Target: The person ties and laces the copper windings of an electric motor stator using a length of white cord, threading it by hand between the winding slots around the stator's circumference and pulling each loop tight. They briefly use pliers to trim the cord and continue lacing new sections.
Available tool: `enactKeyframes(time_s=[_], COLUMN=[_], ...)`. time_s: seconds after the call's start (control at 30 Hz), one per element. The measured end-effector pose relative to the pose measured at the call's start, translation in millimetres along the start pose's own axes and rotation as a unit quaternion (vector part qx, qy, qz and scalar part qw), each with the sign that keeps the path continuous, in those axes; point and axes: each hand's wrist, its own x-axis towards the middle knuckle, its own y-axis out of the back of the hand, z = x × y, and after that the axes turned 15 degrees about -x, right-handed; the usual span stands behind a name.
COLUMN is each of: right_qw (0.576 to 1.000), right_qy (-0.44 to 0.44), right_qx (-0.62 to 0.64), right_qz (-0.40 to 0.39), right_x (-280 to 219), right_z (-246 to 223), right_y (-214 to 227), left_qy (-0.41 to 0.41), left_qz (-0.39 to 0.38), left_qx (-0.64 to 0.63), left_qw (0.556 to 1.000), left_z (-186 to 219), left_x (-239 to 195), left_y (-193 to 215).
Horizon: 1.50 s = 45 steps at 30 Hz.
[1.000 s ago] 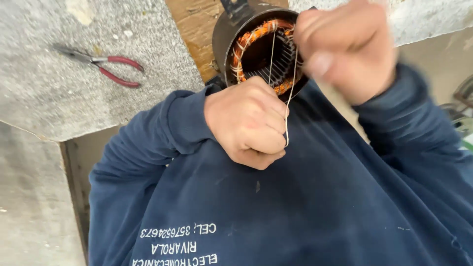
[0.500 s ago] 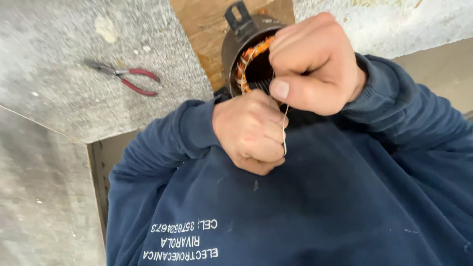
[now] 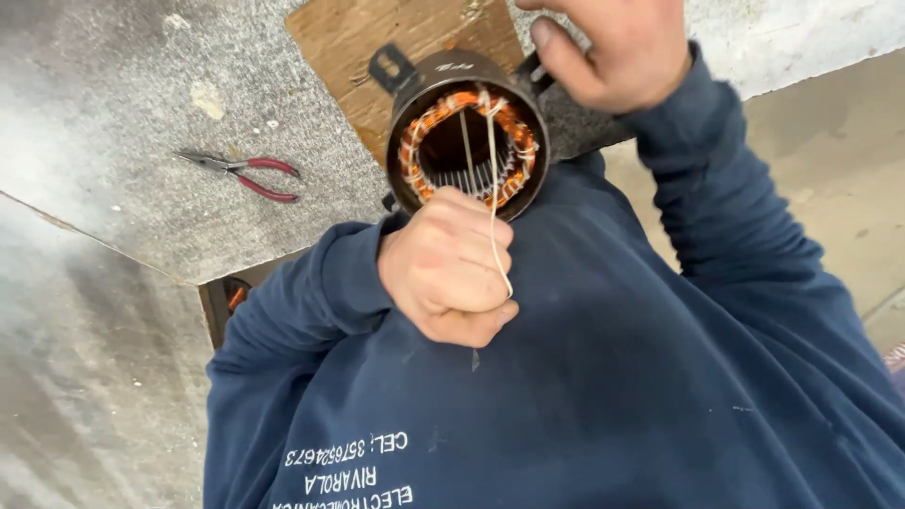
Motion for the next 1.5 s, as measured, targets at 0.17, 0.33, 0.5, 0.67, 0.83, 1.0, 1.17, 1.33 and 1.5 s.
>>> enactKeyframes(time_s=[0.17, 0.33, 0.5, 0.67, 0.83, 1.0, 1.17, 1.33, 1.5], right_qw=[0.993, 0.999, 0.987, 0.98, 0.977, 0.986, 0.985, 0.984, 0.975], right_qy=[0.035, 0.038, -0.032, 0.015, 0.076, 0.062, 0.057, 0.038, 0.046], right_qx=[0.024, -0.025, -0.147, -0.176, -0.18, -0.128, -0.142, -0.154, -0.21], right_qz=[0.112, 0.002, -0.064, -0.091, -0.086, -0.084, -0.076, -0.077, -0.057], right_x=[-9, 16, 16, 38, 45, 56, 47, 43, 42], right_z=[-58, -101, -101, -93, -84, -87, -84, -88, -99], right_y=[18, 19, 13, 22, 23, 23, 18, 17, 25], left_qy=[0.021, 0.04, 0.057, 0.044, 0.034, 0.03, 0.033, 0.042, 0.065], left_qz=[0.025, 0.013, -0.001, 0.037, 0.05, 0.055, 0.069, 0.103, 0.114], left_qx=[0.065, 0.161, 0.201, 0.163, 0.13, 0.112, 0.1, 0.098, 0.124], left_qw=[0.997, 0.986, 0.978, 0.985, 0.99, 0.992, 0.992, 0.989, 0.984], left_z=[18, 31, 37, 34, 26, 18, 17, 26, 32], left_x=[5, 13, 8, -3, -6, -4, -1, 2, 8], left_y=[6, 0, 2, 1, -2, -5, -7, -8, -9])
